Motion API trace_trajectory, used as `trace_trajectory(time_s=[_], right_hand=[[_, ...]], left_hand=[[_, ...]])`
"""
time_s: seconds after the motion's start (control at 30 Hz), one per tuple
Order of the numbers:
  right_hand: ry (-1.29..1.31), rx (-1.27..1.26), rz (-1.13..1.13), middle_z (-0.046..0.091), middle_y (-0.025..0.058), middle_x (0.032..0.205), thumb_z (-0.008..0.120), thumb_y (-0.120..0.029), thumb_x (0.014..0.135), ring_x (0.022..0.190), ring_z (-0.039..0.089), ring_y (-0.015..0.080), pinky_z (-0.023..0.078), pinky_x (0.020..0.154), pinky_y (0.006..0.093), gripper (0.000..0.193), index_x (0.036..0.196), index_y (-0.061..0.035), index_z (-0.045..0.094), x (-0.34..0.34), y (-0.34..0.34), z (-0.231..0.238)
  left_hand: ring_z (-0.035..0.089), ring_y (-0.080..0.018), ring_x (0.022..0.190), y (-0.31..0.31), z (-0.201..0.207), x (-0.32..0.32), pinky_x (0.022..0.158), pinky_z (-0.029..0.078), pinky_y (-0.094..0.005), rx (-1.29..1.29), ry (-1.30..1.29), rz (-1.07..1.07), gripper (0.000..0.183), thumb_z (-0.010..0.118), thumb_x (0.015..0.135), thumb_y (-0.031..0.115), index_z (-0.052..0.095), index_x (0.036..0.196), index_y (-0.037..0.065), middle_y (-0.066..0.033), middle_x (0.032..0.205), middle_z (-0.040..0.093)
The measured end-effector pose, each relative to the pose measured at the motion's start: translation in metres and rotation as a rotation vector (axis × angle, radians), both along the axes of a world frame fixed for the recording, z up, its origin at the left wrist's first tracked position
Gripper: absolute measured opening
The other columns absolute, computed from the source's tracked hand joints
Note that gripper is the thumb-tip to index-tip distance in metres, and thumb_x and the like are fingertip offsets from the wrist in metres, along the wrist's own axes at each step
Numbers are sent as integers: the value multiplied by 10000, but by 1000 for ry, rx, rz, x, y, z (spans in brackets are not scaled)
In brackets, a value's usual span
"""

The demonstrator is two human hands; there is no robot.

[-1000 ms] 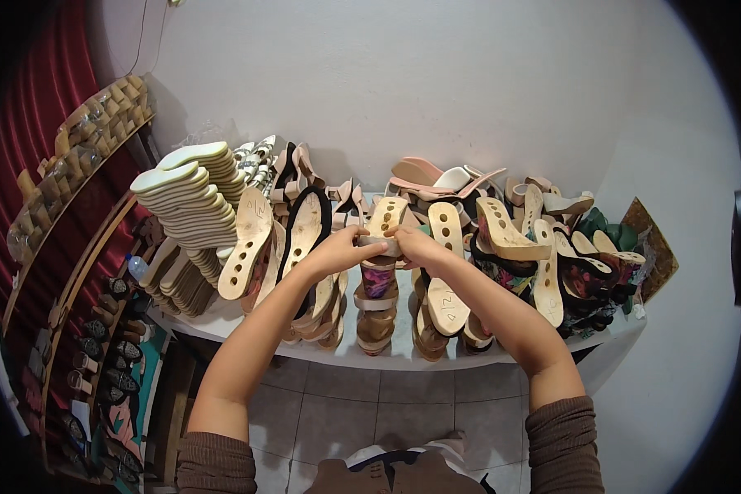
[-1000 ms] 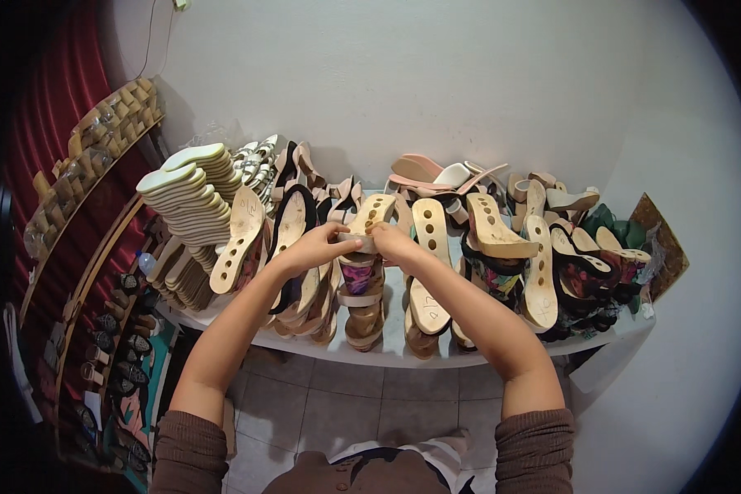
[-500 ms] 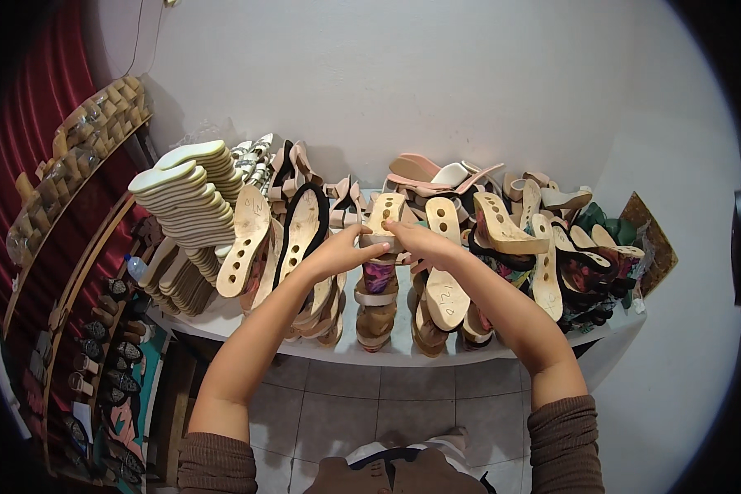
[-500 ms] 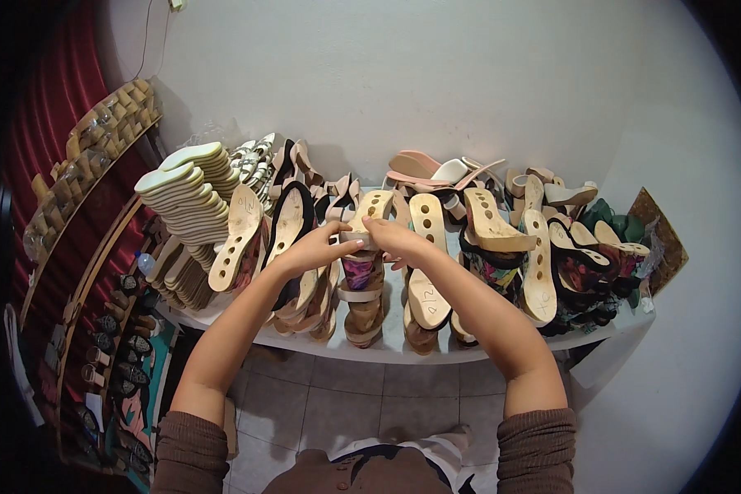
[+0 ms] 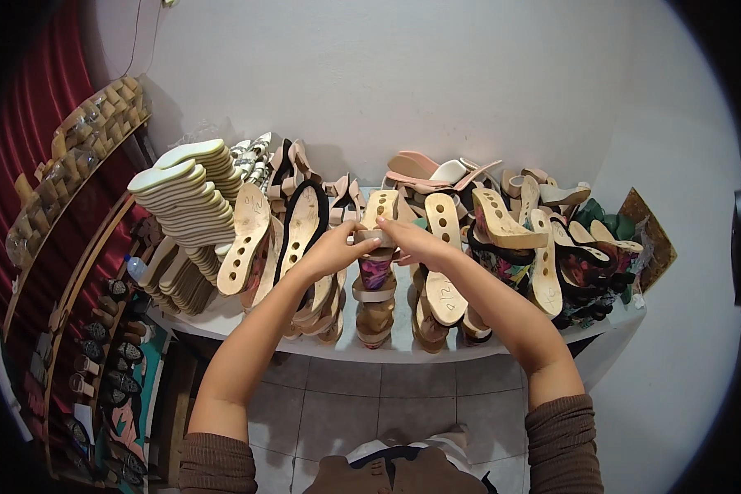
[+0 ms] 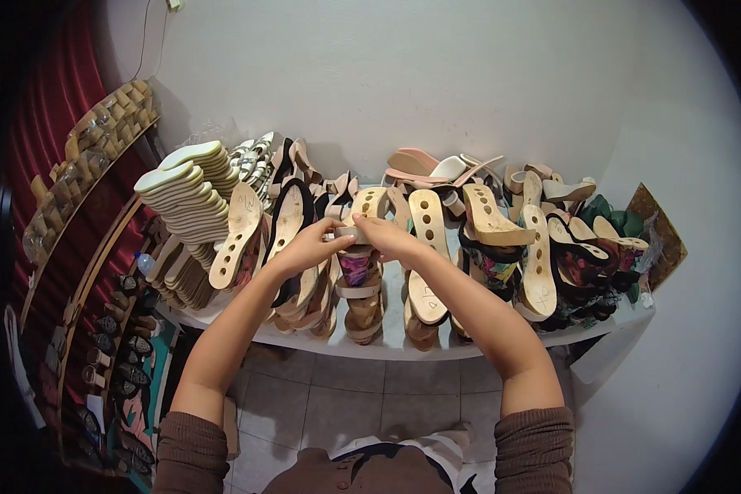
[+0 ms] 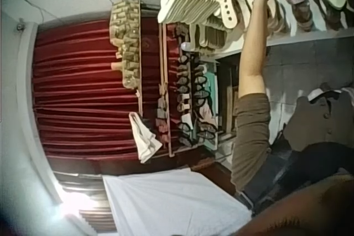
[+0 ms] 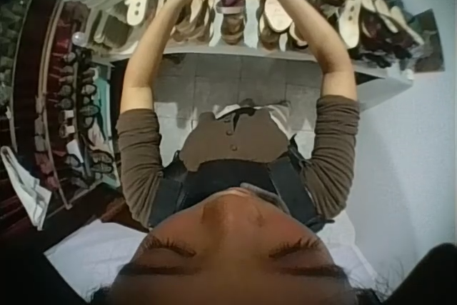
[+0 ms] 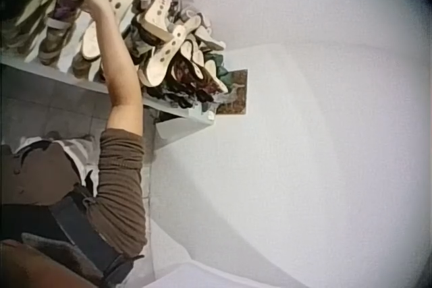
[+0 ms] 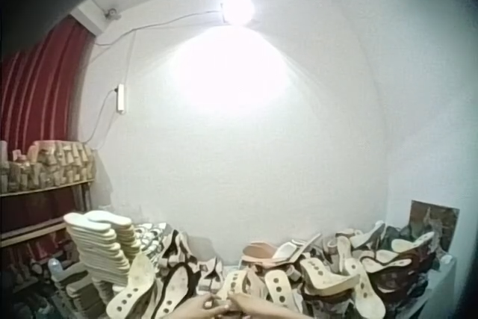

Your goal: Picking up and inspecting various shoe components including lasts, soles, and straps on a factory workbench.

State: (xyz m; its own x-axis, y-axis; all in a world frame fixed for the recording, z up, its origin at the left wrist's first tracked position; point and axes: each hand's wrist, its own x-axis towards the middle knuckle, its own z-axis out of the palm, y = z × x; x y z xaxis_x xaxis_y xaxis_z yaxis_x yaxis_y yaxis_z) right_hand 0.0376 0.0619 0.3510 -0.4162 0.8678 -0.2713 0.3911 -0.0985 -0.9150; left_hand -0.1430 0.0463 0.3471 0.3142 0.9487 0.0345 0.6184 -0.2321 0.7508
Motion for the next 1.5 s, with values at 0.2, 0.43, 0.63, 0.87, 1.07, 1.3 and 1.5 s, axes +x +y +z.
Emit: trace_trajectory(time_s=[0.2, 0.43, 0.63, 0.87, 1.07, 1.3, 1.5], right_hand=[[-8, 16, -27, 428, 162, 1298, 300, -567, 892, 1163, 451, 327, 400, 924, 471, 640, 1339, -111, 354, -1, -5, 8], [22, -23, -25, 287, 188, 1393, 336, -596, 867, 1235, 358, 367, 359, 940, 535, 711, 1412, -179, 152, 2, -9, 0], [199, -32, -95, 207, 180, 1431, 372, -587, 862, 1296, 260, 360, 315, 964, 559, 749, 1425, -212, 51, -4, -12, -10], [336, 61, -291, 264, 191, 1399, 386, -524, 887, 1254, 326, 313, 318, 970, 469, 676, 1404, -145, 170, -19, -23, -16], [411, 192, -391, 358, 181, 1325, 429, -503, 883, 1198, 385, 255, 330, 968, 359, 661, 1369, -85, 269, -16, -8, -39], [396, 358, -280, 422, 208, 1194, 778, -344, 665, 1106, 458, 245, 407, 901, 326, 921, 1319, -53, 198, -17, -3, -60], [41, 834, -275, 240, 257, 1284, 814, -305, 569, 1235, 278, 404, 317, 996, 441, 899, 1228, -68, 251, -32, -22, -69]], left_hand=[[535, -218, 999, -1, -2, -2, 838, 428, -312, 54, -19, 26, 565, 598, 831, 406, 501, 1140, -56, -180, 1059, 568], [528, -224, 1025, -11, 0, 4, 844, 426, -313, 18, -29, 40, 651, 610, 811, 434, 440, 1213, -50, -194, 1133, 526], [482, -258, 1091, -22, 1, 14, 901, 391, -325, -30, -174, 80, 702, 584, 825, 446, 360, 1278, -41, -242, 1219, 442], [366, -300, 1227, -25, -23, 16, 1001, 296, -352, 85, -389, 246, 645, 523, 872, 416, 323, 1316, -8, -252, 1306, 367], [415, -313, 1168, -36, -59, 30, 978, 319, -380, 215, -666, 356, 541, 522, 870, 314, 366, 1263, -25, -233, 1227, 442], [362, -308, 1218, -75, -145, 50, 1010, 298, -383, 500, -362, 517, 728, 652, 778, 206, 235, 1306, -73, -252, 1301, 336], [314, -400, 1229, -74, -163, 59, 1006, 287, -427, 500, -316, 545, 1024, 763, 662, 377, 134, 1337, -68, -288, 1298, 299]])
